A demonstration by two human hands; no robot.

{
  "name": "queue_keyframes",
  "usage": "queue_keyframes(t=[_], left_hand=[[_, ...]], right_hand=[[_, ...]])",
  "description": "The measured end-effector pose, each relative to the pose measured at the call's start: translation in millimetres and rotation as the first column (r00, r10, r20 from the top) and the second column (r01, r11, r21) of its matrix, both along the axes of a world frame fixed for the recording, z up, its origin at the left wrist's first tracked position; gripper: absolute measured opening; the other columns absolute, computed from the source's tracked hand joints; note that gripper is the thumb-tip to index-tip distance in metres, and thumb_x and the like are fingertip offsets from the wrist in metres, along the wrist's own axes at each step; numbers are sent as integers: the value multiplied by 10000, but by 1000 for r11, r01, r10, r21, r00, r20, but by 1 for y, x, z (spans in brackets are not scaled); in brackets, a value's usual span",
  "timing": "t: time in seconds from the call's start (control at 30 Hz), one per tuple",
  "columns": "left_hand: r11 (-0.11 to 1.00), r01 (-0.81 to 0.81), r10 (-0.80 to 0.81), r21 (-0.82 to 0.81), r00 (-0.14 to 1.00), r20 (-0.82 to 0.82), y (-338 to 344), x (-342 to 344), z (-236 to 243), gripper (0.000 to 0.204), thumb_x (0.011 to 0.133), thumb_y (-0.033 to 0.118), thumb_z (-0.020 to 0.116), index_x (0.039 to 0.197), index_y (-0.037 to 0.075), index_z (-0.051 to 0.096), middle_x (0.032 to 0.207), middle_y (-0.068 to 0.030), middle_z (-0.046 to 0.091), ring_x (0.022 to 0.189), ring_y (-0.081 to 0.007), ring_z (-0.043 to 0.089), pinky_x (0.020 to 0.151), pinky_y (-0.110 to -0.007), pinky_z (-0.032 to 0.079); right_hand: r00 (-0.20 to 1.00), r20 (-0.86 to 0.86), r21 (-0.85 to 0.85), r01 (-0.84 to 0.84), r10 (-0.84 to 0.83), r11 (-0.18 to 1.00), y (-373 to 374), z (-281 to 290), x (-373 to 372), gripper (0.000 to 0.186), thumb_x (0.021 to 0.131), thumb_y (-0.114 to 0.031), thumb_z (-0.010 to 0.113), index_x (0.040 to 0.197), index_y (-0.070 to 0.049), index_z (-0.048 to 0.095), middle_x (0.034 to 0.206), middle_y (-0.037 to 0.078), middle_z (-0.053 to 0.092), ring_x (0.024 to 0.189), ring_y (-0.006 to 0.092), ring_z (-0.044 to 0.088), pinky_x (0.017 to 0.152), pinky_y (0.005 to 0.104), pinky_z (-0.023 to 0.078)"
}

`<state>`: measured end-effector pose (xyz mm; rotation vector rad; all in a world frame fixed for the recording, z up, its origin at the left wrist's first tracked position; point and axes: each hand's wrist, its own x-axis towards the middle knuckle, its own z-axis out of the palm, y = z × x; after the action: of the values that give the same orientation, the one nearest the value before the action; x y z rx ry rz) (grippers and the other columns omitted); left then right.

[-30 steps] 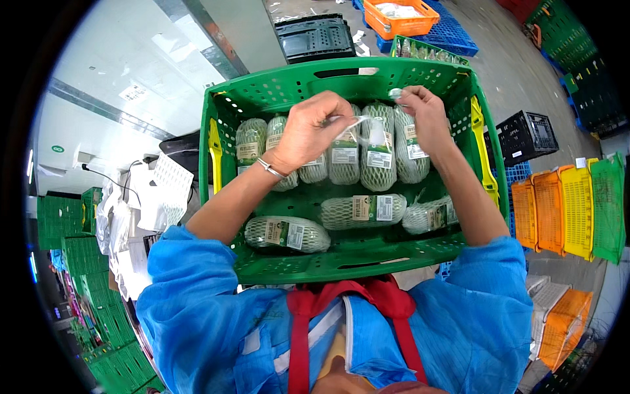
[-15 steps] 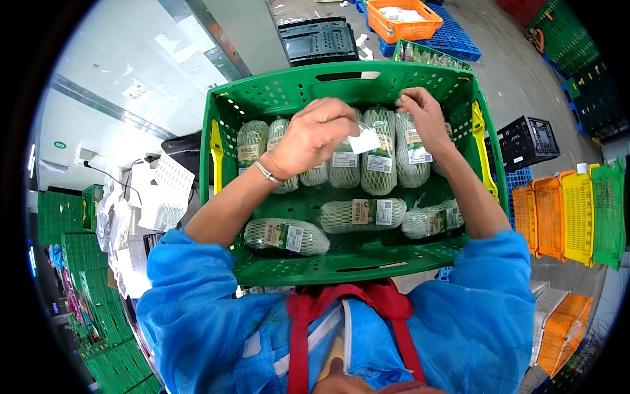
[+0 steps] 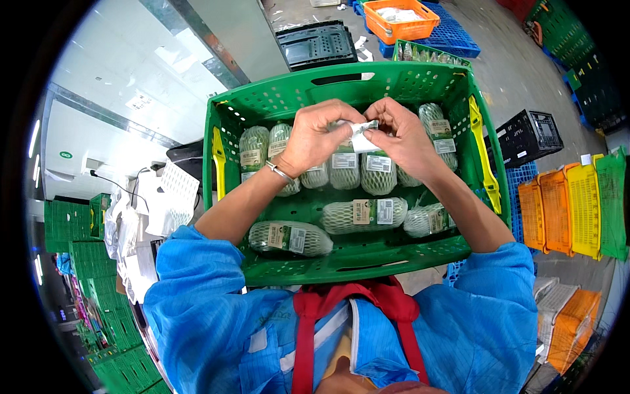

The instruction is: The person labels and wraps individually netted fruits using a label printer and a vacuum-sealing machine. They apply printed labels to the mesh bags, then place the fruits into a vacuum sealer to shrink-wrap them, and finally stack the finished items into green crates.

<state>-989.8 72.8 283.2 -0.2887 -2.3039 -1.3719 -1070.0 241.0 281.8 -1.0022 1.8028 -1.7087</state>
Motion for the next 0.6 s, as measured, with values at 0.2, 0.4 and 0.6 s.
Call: queue_keyframes(t=[0.2,0.4,0.6], left_hand=[[1000,10,-12,22,993,114,2,-6,-5,94,746,-42,616,824,11,622,791,-38,616,740,-91,559,660,-233,462],[998,-17,22,-67,996,83,-3,-6,-10,78,757,-3,618,832,19,626,784,-64,604,695,-131,584,609,-250,465],[985,20,-39,-170,993,-109,0,-2,7,217,725,-87,600,887,47,654,821,-73,609,767,-216,601,665,-294,491]], right_hand=[[887,-437,-66,132,-148,989,12,0,1,84,770,-27,605,829,-16,546,737,56,549,659,176,541,631,279,422],[887,161,-45,444,-432,895,29,-37,-70,100,749,-35,616,846,-26,639,730,83,611,635,204,561,633,280,442],[605,-456,428,792,-653,436,69,-155,-169,192,756,-162,614,853,2,632,794,168,640,736,295,621,675,369,476]])
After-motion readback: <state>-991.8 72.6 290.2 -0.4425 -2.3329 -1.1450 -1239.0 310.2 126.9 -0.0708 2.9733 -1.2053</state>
